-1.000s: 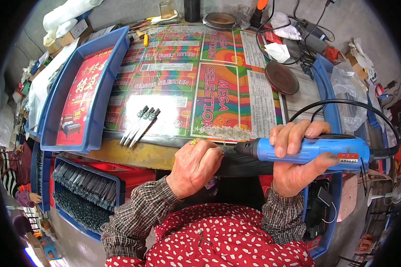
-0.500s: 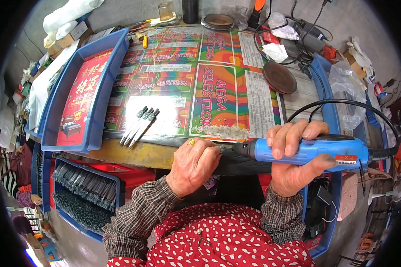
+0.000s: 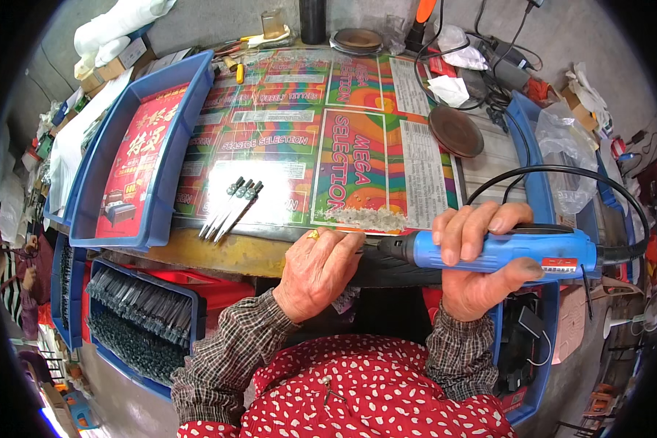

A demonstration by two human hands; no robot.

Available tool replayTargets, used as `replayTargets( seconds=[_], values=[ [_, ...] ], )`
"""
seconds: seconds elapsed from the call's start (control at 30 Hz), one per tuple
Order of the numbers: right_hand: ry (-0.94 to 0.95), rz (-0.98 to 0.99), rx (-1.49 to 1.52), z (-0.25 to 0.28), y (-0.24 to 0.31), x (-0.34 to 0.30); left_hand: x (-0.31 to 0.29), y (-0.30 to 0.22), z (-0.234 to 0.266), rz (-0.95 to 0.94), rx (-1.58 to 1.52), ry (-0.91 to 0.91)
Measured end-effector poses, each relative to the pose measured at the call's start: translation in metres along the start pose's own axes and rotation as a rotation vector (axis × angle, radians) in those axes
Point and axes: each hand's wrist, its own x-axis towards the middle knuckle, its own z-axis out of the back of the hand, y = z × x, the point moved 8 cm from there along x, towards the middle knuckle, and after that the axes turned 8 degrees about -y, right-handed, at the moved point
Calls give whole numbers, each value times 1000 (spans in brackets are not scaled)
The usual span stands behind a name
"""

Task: The person attaches screws to small black industrial components using an electric screwdriver at a workbench.

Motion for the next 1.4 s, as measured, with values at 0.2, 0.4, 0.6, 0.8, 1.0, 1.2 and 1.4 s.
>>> replayTargets(
  seconds=[0.2, 0.4, 0.6, 0.8, 1.0, 1.2, 1.4],
  values=[
    [-13, -8, 7, -1, -1, -1, 2, -1, 0, -59, 25, -12],
    [-35, -17, -6, 2, -2, -1, 3, 0, -1, -63, 10, -23],
    [-55, -5, -34, 3, 2, 0, 0, -1, -1, -70, 38, -4],
    [-43, -1, -41, 7, 2, 0, -1, -1, -5, -85, 41, -8],
    [-46, -10, -34, 8, 2, 0, -1, -1, -4, -86, 56, 6],
    [-43, -22, -31, 8, 1, 0, -2, -3, -3, -121, 72, -7],
    [-48, -29, -22, 9, 1, 0, -3, -3, -1, -120, 73, -2]
  ],
)
